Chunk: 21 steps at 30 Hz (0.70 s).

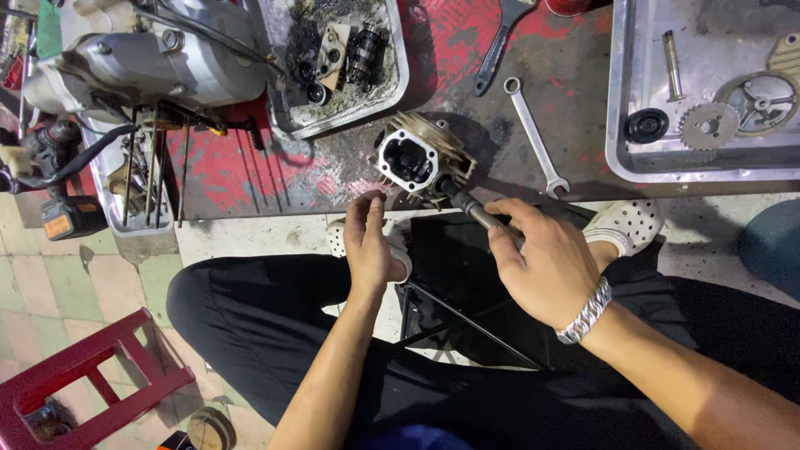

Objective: The person uses a socket wrench to tighten bolts on a small engine cylinder head. They select different socket sizes from a green case and work on the cylinder head both on a workbench and while sitting on the floor.

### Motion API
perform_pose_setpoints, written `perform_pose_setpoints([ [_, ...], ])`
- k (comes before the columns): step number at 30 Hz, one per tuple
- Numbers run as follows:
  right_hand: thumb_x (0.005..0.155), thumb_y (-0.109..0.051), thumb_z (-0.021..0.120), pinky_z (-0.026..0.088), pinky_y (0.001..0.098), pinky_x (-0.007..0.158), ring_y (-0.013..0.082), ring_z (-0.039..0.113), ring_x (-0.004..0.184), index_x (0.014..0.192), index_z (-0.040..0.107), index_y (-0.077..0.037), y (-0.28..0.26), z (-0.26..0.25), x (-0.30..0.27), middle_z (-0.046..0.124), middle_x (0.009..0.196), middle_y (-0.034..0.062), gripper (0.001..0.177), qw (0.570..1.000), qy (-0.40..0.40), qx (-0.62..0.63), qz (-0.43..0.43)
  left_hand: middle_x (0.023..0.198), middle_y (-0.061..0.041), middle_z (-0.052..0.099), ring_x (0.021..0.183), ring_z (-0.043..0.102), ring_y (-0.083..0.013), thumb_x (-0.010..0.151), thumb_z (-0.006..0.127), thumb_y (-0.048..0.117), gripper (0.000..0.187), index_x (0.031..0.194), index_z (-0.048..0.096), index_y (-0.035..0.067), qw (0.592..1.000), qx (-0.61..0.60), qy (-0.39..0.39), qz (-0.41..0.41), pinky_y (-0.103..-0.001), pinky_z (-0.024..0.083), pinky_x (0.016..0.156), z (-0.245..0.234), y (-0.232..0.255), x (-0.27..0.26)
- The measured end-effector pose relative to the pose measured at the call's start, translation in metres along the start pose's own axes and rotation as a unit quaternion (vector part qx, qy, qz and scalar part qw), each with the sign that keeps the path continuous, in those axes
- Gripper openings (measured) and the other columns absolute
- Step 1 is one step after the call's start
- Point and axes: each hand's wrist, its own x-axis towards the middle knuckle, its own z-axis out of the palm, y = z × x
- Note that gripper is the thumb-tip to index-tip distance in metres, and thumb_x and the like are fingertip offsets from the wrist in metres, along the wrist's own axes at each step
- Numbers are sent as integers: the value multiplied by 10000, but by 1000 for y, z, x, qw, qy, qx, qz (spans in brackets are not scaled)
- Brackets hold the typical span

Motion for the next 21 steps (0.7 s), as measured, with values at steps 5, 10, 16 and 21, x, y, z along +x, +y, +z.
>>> perform_pose_setpoints([
  [5,895,-221,616,535,474,646,348,706,648,1179,702,-96,-1,3,-1,748,850,160,322,999,25,5,-38,1146,-98,710,1101,656,-171,1053,567,212,274,1198,651,-5,999,-28,-25,-9,-300,497,969,-7,-7,-1],
  [10,896,-215,620,531,492,683,368,706,709,1205,688,-91,4,12,5,746,830,177,340,998,35,-18,-50,1145,-120,712,1104,665,-180,1057,575,206,269,1171,645,-27,998,-43,-35,-9,-312,502,1002,-6,-14,-2],
  [16,896,-212,626,534,492,700,377,708,750,1229,668,-80,14,21,6,747,892,181,361,996,50,8,-78,1025,-207,699,893,677,-291,1058,521,315,392,1141,631,-51,968,-109,-121,-192,-412,562,772,13,25,-20],
  [21,892,-271,609,571,449,677,315,761,707,1241,616,-84,6,14,8,768,876,126,396,996,-56,74,-15,1007,-184,713,888,730,-264,1085,410,411,509,1217,577,-52,854,-285,-268,-343,-429,651,745,56,81,-63],
])
